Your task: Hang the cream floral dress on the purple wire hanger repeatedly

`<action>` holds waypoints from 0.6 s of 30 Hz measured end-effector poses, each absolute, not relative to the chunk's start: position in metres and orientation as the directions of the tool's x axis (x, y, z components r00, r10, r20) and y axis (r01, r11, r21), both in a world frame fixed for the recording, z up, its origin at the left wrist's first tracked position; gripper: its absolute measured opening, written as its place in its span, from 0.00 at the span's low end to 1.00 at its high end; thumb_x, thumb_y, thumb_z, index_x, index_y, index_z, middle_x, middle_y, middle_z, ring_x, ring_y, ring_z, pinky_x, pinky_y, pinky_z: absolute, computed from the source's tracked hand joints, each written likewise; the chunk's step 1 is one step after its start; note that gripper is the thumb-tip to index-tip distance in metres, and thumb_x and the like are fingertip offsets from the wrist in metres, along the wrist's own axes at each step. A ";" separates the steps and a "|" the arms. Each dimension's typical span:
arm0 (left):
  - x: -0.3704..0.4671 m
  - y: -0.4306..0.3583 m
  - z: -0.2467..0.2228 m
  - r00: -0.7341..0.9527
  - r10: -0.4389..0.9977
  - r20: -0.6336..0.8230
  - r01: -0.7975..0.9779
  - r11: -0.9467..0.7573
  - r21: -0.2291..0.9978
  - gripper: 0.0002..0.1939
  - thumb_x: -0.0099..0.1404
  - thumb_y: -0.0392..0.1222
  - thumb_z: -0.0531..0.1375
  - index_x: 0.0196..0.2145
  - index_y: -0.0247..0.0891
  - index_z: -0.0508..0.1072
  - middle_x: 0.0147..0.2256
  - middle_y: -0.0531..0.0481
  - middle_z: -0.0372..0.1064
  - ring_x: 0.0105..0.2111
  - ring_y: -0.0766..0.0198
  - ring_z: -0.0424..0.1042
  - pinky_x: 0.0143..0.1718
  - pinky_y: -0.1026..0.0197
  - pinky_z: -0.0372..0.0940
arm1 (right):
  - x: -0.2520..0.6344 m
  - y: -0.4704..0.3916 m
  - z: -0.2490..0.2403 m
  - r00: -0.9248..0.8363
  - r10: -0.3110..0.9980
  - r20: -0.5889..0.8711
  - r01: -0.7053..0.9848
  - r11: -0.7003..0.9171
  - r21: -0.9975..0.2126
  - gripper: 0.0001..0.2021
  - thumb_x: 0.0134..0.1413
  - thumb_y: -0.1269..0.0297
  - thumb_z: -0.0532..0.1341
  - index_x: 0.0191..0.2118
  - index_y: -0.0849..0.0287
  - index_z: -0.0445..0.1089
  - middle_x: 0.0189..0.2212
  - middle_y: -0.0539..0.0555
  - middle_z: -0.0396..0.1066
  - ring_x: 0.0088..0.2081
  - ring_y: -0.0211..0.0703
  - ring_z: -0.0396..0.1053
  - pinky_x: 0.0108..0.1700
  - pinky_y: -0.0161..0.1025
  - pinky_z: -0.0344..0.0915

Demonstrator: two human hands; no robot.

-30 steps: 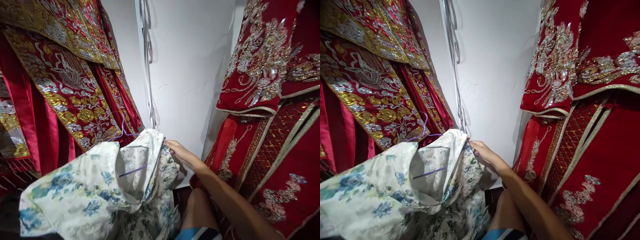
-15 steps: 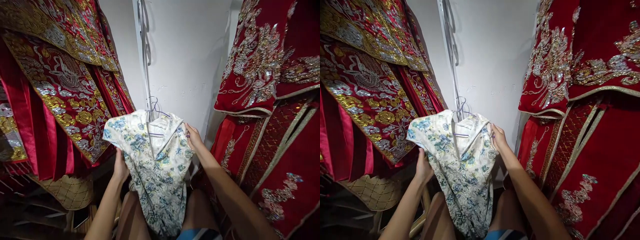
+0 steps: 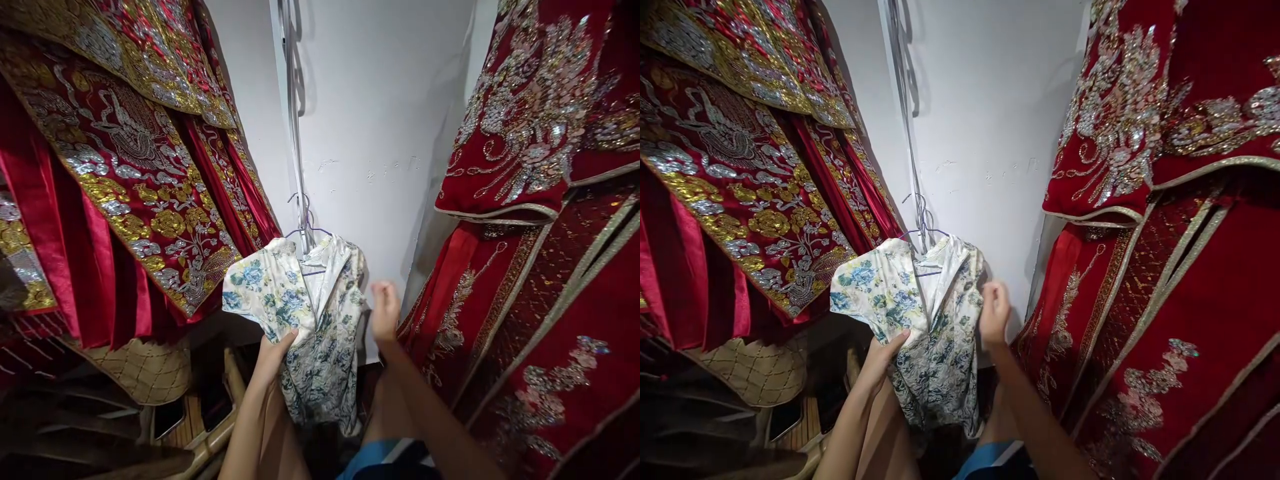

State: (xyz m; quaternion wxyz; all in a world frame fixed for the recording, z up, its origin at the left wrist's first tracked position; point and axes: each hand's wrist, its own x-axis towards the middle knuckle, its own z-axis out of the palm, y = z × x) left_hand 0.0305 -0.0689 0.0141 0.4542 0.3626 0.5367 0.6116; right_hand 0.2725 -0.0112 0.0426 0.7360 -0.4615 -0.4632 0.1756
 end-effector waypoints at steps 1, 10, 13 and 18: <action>0.032 -0.068 0.013 -0.334 0.942 -0.020 -0.169 -0.039 0.985 0.37 0.45 0.48 0.76 0.52 0.35 0.72 0.56 0.35 0.71 0.61 0.44 0.66 0.61 0.49 0.61 | 0.258 -0.020 0.032 0.326 0.804 0.497 0.175 0.465 -0.868 0.18 0.64 0.49 0.53 0.31 0.57 0.67 0.28 0.52 0.68 0.33 0.43 0.67 0.36 0.38 0.62; 0.030 -0.076 0.023 -0.312 0.949 -0.041 -0.232 -0.035 0.972 0.33 0.46 0.46 0.75 0.49 0.35 0.73 0.52 0.38 0.74 0.57 0.46 0.71 0.61 0.48 0.62 | 0.191 -0.028 -0.024 -0.436 0.857 0.274 0.097 0.348 -0.933 0.18 0.66 0.49 0.53 0.31 0.57 0.63 0.25 0.48 0.69 0.26 0.36 0.64 0.31 0.34 0.59; 0.029 -0.079 0.025 -0.318 0.945 -0.080 -0.266 -0.008 0.964 0.27 0.47 0.42 0.75 0.44 0.35 0.75 0.46 0.39 0.77 0.56 0.46 0.72 0.61 0.47 0.63 | 0.187 -0.026 -0.029 -0.400 0.886 0.234 0.045 0.274 -0.961 0.18 0.63 0.49 0.56 0.28 0.57 0.63 0.22 0.48 0.68 0.22 0.35 0.60 0.26 0.33 0.56; 0.036 -0.077 0.024 -0.293 0.949 -0.116 -0.319 0.017 0.948 0.21 0.49 0.39 0.74 0.40 0.37 0.76 0.41 0.40 0.78 0.57 0.46 0.71 0.62 0.44 0.62 | 0.181 -0.029 -0.032 -0.338 0.922 0.188 0.000 0.200 -0.980 0.14 0.61 0.53 0.56 0.29 0.56 0.61 0.23 0.48 0.69 0.20 0.34 0.58 0.25 0.33 0.54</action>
